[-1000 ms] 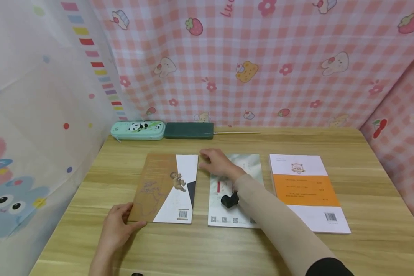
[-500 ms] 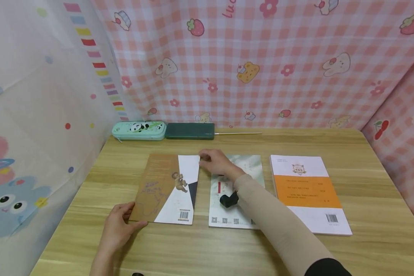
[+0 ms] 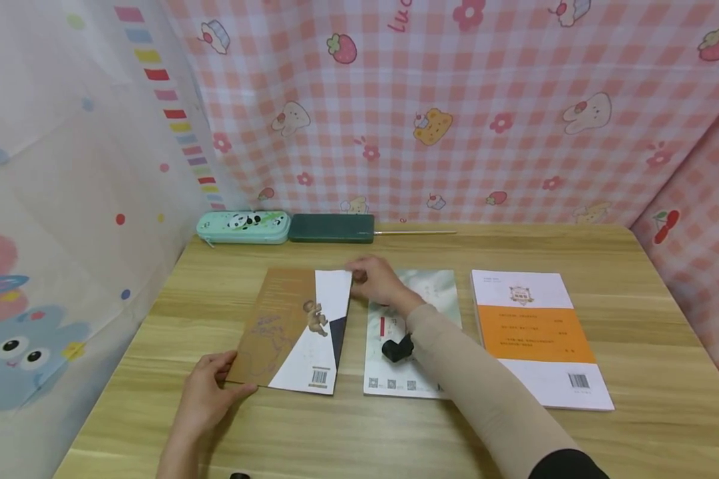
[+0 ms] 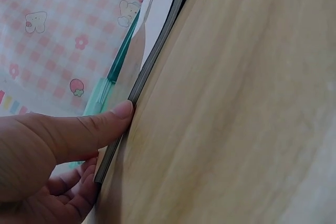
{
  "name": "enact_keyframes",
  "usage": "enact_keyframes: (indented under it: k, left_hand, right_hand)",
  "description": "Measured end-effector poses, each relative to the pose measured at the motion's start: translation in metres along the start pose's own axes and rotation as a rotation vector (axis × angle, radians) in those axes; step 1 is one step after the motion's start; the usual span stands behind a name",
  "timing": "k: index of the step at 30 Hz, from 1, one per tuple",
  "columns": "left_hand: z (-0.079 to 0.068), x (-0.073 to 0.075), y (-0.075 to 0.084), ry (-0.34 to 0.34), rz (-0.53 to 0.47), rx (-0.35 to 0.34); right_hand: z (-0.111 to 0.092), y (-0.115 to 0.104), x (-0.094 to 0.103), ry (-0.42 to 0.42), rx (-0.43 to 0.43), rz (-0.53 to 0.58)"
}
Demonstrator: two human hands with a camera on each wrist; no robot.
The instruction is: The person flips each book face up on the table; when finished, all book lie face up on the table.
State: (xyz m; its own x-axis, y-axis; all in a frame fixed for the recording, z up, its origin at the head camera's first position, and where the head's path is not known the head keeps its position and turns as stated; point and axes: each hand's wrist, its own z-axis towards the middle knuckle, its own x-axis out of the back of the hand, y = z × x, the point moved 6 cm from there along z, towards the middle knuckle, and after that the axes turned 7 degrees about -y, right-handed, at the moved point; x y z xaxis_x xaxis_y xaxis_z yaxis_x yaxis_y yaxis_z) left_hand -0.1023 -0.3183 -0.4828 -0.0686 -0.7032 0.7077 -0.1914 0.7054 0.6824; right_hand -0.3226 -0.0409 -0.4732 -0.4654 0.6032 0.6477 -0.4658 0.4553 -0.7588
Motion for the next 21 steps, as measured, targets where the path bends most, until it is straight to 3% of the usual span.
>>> enact_keyframes:
  k: [6, 12, 17, 21]
  left_hand:
    - [0.002, -0.001, 0.000, 0.004, 0.001, -0.017]
    - [0.001, 0.000, 0.002, 0.036, 0.014, -0.053]
    - [-0.002, 0.000, 0.003, 0.121, -0.013, -0.124]
    - [-0.004, 0.001, 0.004, 0.203, -0.104, -0.159]
  right_hand:
    - [-0.002, -0.001, 0.004, -0.011, 0.008, -0.091]
    - [-0.004, -0.004, 0.010, -0.012, 0.027, -0.052]
    - [-0.005, -0.003, 0.013, -0.030, -0.003, 0.039]
    - [-0.007, -0.003, 0.018, -0.027, -0.024, 0.086]
